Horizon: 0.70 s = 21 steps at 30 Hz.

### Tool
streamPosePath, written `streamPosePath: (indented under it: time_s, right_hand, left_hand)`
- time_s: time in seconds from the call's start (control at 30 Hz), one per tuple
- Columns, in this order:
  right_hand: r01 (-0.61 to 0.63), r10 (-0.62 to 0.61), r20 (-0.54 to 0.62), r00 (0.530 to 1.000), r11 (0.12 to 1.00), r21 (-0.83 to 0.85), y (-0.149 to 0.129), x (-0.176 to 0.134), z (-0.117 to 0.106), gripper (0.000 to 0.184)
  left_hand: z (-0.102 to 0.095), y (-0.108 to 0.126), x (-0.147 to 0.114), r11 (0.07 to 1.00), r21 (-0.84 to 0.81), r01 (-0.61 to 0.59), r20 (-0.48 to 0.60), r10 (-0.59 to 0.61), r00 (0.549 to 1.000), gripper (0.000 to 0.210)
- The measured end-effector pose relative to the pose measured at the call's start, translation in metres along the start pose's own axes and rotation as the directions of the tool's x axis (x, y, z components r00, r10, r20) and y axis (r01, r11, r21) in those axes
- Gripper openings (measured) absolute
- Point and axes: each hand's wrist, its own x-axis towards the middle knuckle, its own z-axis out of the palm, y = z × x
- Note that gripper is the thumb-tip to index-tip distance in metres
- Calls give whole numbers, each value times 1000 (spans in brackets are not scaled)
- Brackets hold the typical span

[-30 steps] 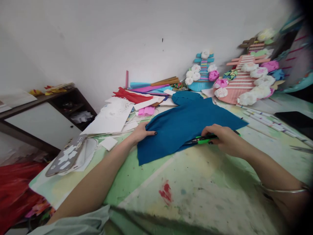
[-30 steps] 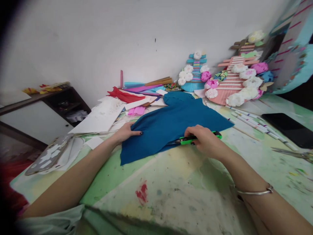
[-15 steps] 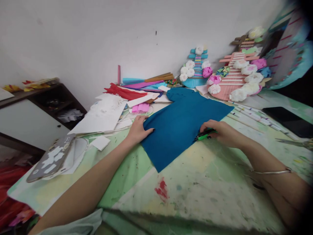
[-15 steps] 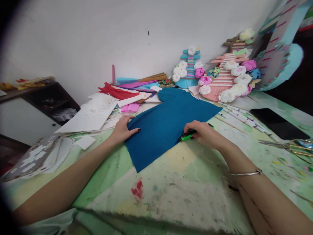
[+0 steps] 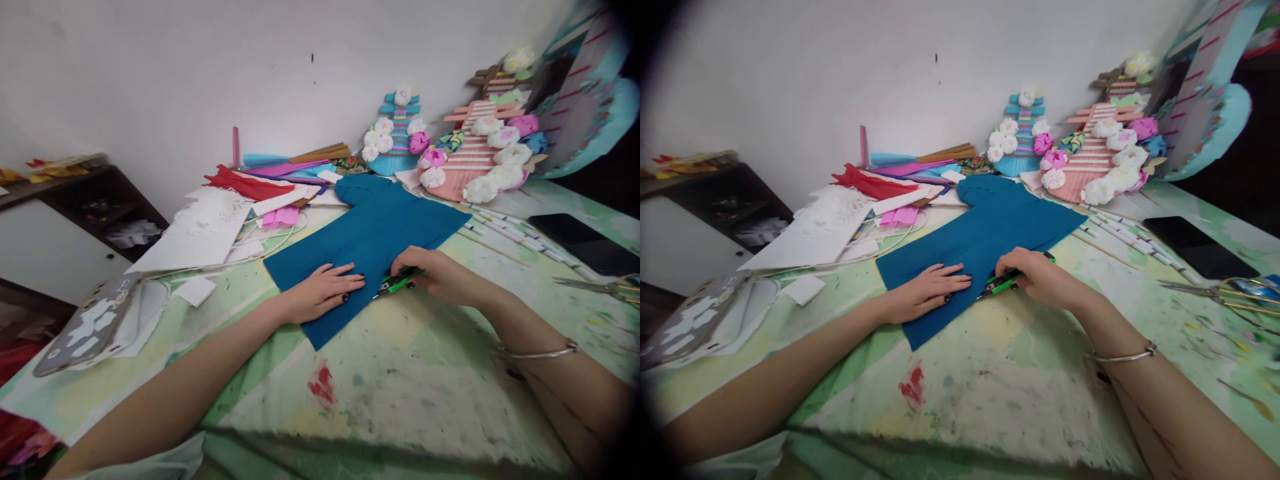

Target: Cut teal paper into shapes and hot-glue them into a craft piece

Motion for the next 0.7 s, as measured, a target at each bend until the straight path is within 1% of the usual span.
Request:
streamPosePath:
  time_s: [0.17,0.3,0.43,0.7]
  right_hand:
    - [1,-1,36,999,1000,-2,-4,1,3,34]
    - [21,-20,54,998,1000,-14,-7,2,4,33]
    - [15,-14,44,999,1000,-17,-10,3,5,32]
    - [-2,4,74,997,1000,-22,-11,0,2,38]
  left_hand:
    - [-1,-1,0,1000,2,8,43,-8,999,45]
    - [-2,0,0,1000,6,1,51,-1,999,46]
    - [-2,0,0,1000,9,-2,48,2,999,46]
    - [-3,-1,0,999,30,-18,56,17,998,48]
